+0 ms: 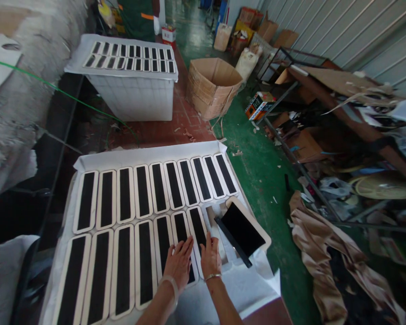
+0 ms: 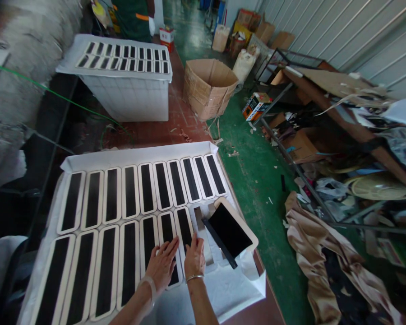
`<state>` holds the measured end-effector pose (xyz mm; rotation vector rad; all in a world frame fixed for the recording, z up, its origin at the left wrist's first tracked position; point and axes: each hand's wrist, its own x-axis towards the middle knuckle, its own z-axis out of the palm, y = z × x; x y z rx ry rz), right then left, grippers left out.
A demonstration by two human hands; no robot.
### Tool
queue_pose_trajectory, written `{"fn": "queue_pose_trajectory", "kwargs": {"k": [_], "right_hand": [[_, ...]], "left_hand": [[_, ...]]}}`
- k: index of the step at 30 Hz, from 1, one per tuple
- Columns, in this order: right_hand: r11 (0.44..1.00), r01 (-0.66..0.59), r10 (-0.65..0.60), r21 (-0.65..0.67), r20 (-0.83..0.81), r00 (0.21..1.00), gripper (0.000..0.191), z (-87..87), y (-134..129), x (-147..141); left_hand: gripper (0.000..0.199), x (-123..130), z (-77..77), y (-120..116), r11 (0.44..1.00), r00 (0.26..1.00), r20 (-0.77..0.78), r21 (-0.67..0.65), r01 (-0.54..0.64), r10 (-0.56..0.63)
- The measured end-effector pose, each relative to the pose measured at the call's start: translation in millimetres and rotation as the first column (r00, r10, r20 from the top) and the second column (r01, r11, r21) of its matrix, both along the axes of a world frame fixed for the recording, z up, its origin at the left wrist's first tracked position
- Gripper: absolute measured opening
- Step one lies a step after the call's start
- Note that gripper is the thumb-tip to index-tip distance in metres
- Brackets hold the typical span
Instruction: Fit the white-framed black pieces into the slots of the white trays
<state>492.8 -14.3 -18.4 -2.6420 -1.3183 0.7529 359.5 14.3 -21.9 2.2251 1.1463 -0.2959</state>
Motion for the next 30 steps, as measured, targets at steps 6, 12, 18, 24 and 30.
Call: {"fn": "queue_pose_trajectory", "kwargs": {"k": [6, 12, 18, 24, 30], "right_hand": [[0.999, 0.004, -0.004, 0.038, -0.007, 1.000, 0.044, -8.5, -7, 3], [0.994, 0.013, -0.008, 0.105, -0.052, 0.999, 0.044, -13.8, -10, 6], [0.999, -0.016, 0.016, 0.033, -0.020, 1.000, 0.044, -16.2, -9, 5], [0.981, -0.078, 0.103, -0.176, 0.137, 0.985, 0.046, -3.1, 5, -2], [0.972, -0.147, 0.183, -0.182, 0.202, 0.962, 0.042, 22.4, 19, 14]], "left_hand": [[0.072, 0, -11.2, -5, 0.999, 0.999, 0.024, -0.012, -0.033, 0.034], [0.075, 0, -20.3, -10, 0.999, 0.999, 0.032, 0.031, -0.043, 0.042], [0.076, 2, -20.8, -12, 0.998, 0.999, -0.013, 0.045, -0.032, 0.032], [0.075, 14, 1.7, -3, 0.999, 0.988, -0.148, 0.016, 0.042, -0.039], [0.071, 18, 14.3, 1, 0.990, 0.982, -0.162, 0.081, 0.113, -0.099]]}}
